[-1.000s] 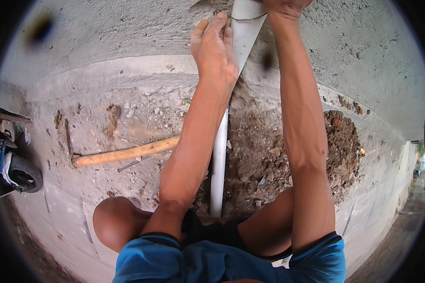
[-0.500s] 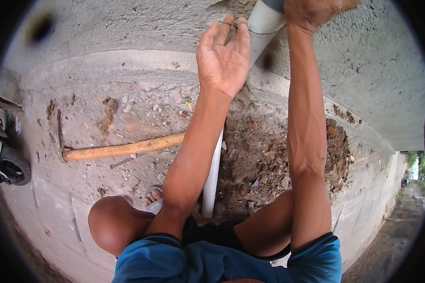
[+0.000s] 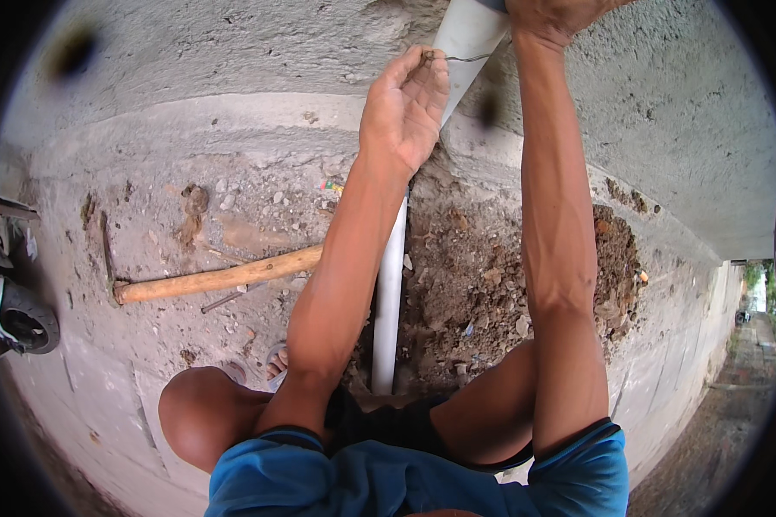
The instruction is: The person attaches a plastic joint to a PVC pipe, applies sealant from a small container by hand, wraps a wire around the pipe, and taps the assembly with a hammer.
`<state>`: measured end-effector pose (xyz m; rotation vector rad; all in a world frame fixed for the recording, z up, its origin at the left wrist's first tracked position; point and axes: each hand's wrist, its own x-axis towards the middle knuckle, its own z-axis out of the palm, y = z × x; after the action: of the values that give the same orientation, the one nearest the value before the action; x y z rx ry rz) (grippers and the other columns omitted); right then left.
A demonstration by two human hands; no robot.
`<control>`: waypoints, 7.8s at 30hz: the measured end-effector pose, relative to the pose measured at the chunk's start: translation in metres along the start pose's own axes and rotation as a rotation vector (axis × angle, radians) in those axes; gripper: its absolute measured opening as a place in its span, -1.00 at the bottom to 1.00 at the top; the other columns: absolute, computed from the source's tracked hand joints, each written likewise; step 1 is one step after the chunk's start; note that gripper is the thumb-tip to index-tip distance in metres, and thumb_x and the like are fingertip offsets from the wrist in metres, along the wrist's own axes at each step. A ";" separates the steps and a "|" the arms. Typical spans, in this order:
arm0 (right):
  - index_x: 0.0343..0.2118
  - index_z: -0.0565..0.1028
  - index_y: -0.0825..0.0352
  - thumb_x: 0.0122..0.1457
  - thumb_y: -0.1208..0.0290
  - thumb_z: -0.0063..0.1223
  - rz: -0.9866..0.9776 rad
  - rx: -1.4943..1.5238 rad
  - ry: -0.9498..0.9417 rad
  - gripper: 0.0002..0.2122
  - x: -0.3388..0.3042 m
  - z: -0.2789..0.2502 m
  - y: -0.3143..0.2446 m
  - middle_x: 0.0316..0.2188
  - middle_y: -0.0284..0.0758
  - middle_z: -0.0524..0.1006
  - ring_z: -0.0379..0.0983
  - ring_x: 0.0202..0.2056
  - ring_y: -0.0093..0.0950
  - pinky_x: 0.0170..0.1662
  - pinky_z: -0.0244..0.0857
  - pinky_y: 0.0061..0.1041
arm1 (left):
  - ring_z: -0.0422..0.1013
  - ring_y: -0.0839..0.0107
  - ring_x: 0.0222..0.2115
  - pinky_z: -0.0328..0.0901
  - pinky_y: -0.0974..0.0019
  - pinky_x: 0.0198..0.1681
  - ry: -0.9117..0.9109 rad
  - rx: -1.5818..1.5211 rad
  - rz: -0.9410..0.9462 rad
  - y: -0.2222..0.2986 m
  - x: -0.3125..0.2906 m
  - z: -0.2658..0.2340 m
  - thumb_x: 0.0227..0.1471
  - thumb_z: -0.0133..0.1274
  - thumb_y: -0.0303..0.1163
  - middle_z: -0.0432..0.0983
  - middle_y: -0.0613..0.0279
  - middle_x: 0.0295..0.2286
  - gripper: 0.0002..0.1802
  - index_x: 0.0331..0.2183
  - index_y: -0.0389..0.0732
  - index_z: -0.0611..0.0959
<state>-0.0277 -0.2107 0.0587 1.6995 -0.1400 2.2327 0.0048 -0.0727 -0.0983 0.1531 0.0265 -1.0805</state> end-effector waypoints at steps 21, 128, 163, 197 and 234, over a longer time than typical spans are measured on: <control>-0.16 0.55 0.42 0.28 0.40 -0.01 0.012 0.032 -0.015 -0.79 0.005 -0.002 -0.006 -0.10 -0.09 0.44 0.27 0.08 -0.09 0.28 0.03 -0.04 | 0.12 0.55 -0.53 0.05 0.44 -0.48 0.259 0.306 -0.195 0.033 0.007 0.022 0.27 0.08 -0.27 0.26 0.41 -0.49 -0.83 -0.28 -0.17 0.53; -0.14 0.39 0.43 0.41 0.32 -0.11 1.103 0.096 -0.786 -0.77 -0.116 -0.233 -0.170 -0.58 -0.24 0.47 0.40 -0.59 -0.48 -0.52 0.27 -0.36 | 0.31 0.55 -0.41 0.28 0.46 -0.32 0.144 0.232 0.025 0.008 0.015 0.002 0.29 0.06 -0.34 0.43 0.36 -0.37 -0.80 -0.17 -0.28 0.59; -0.12 0.55 0.39 0.34 0.36 0.00 0.733 -0.051 -1.816 -0.78 -0.032 -0.509 -0.039 -0.22 -0.09 0.61 0.61 -0.26 -0.09 -0.16 0.54 -0.16 | 0.52 0.37 -0.27 0.55 0.29 -0.10 -0.172 0.438 -0.054 0.008 -0.015 -0.013 0.24 0.10 -0.45 0.54 0.13 -0.33 -0.80 -0.18 -0.40 0.55; -0.37 0.55 0.41 0.25 0.29 -0.02 0.146 -0.017 -1.240 -0.74 -0.004 -0.159 -0.043 -0.44 -0.03 0.62 0.60 -0.36 0.00 -0.30 0.47 -0.07 | 0.48 0.23 -0.17 0.49 0.24 0.04 -0.102 0.452 0.321 -0.022 -0.009 -0.003 0.17 0.16 -0.52 0.48 -0.02 -0.23 -0.62 -0.09 -0.59 0.44; -0.04 0.46 0.38 0.15 0.57 -0.01 2.614 -1.172 0.883 -0.71 0.278 -0.802 -0.335 -0.36 -0.26 0.57 0.49 -0.45 -0.51 -0.43 0.36 -0.53 | 0.41 0.14 0.01 0.28 0.17 0.12 -0.560 2.545 -1.146 -0.147 -0.364 0.278 0.32 -0.05 -0.19 0.45 -0.07 0.00 -0.50 0.07 -0.43 0.50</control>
<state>-0.7228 0.3803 0.0558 0.7374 1.9513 -0.8915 -0.3116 0.1403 0.1953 2.2884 -2.0402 -1.5254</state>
